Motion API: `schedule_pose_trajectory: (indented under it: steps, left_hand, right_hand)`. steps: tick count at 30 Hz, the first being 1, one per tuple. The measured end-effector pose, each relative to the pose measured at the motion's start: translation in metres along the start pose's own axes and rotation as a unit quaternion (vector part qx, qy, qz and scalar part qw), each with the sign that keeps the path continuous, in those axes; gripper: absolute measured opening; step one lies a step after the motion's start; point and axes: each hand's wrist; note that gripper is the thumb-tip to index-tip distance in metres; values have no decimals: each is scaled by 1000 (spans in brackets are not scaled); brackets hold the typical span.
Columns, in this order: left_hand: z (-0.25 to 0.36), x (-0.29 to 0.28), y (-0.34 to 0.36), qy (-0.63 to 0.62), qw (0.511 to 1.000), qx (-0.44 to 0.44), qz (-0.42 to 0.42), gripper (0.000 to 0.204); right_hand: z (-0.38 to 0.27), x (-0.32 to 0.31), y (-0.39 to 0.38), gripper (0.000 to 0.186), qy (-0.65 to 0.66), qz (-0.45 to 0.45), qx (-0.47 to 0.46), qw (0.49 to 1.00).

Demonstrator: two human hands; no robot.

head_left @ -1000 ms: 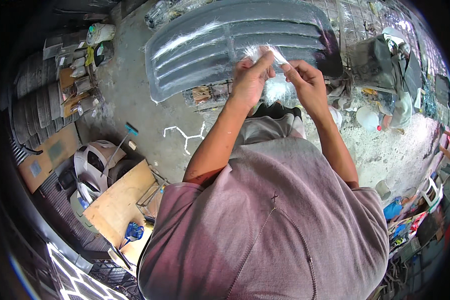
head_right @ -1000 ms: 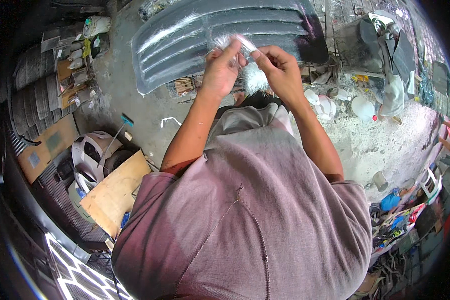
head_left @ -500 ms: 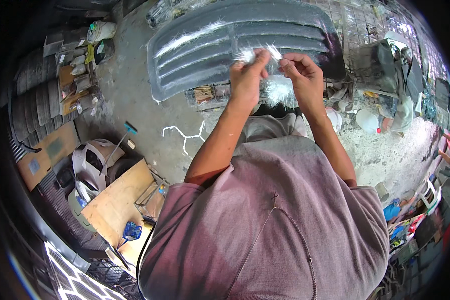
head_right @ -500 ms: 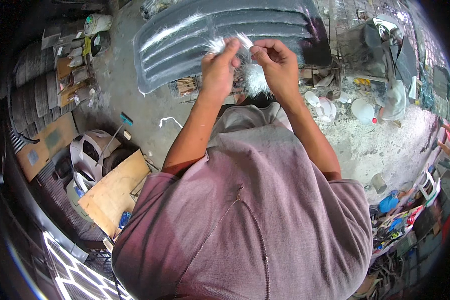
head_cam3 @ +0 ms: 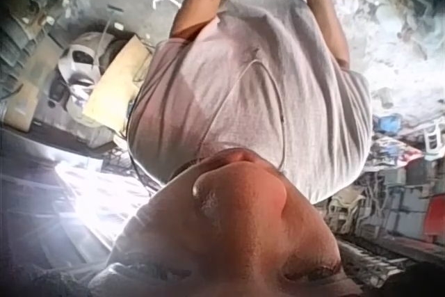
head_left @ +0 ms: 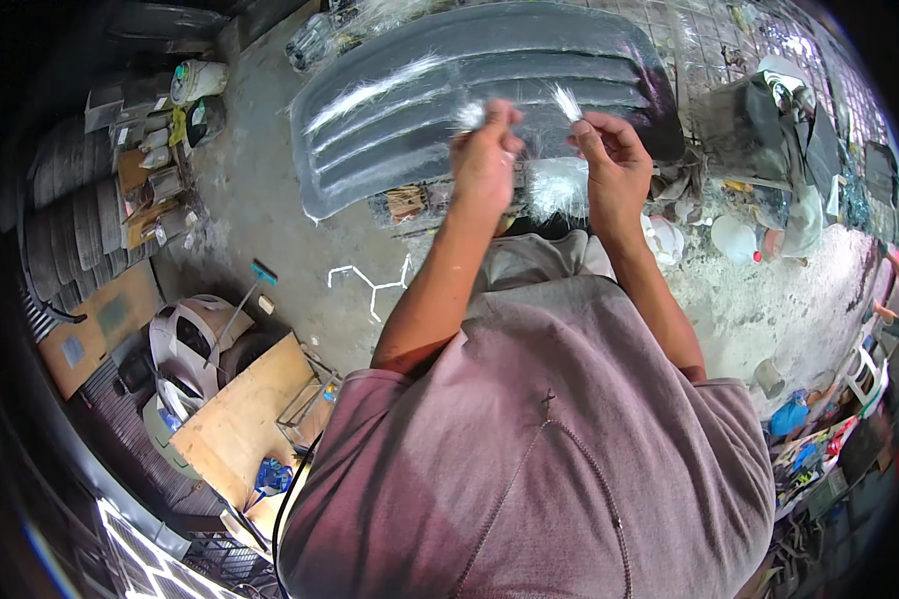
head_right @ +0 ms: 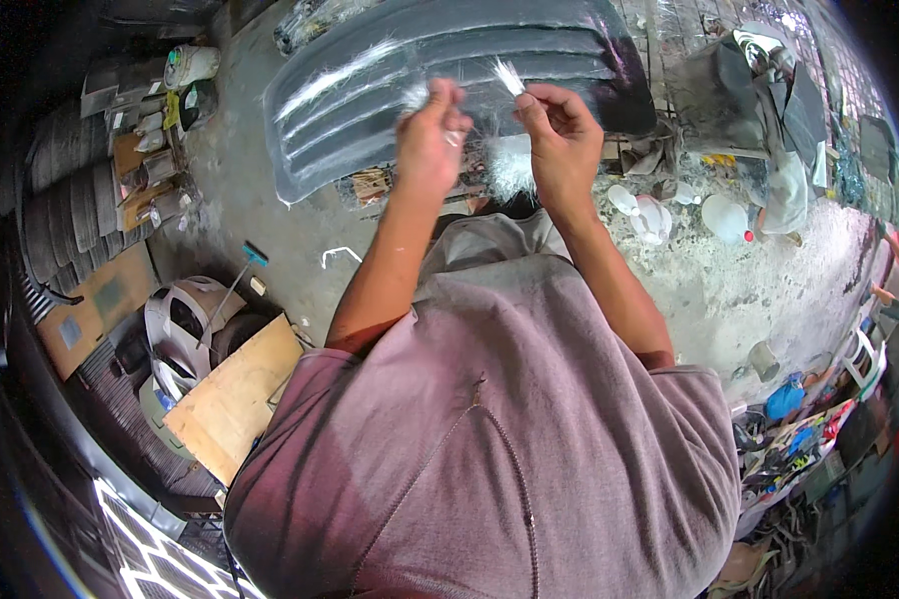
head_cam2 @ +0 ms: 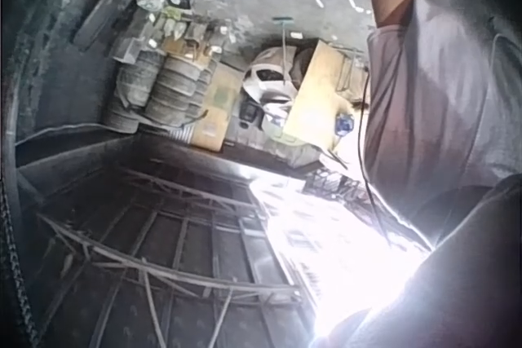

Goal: The recorder is preparing fiberglass material by pulling and separating strands of fiber for an auto body repair task.

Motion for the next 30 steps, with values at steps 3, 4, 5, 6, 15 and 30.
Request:
schedule_pose_trajectory:
  steps: [3, 4, 5, 6, 15, 30]
  left_hand:
    - [23, -34, 5, -19, 999, 39, 17, 13]
    - [32, -46, 3, -31, 998, 59, 12, 11]
    - [38, -58, -2, -32, 997, 72, 14, 9]
    - [43, -67, -8, -33, 997, 74, 13, 9]
    - [40, -131, -78, -104, 977, 115, 143, 7]
    - [24, -177, -148, -142, 958, 160, 194, 16]
  right_hand:
    - [0, -14, 1, 11, 3, 20, 5, 1000]
    - [3, -20, 4, 12, -12, 3, 16, 1000]
    - [7, -26, 7, 12, -27, -16, 26, 999]
    - [11, -31, 12, 12, -28, -17, 24, 999]
    - [53, 3, 103, 17, -346, -180, -66, 919]
    - [98, 72, 152, 13, -490, -203, -206, 822]
Point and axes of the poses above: each hand's wrist, its own y-axis towards the middle knuckle, its own x-axis out of the palm, z = x × y, and after that the axes turned 15 degrees about -z, right-handed
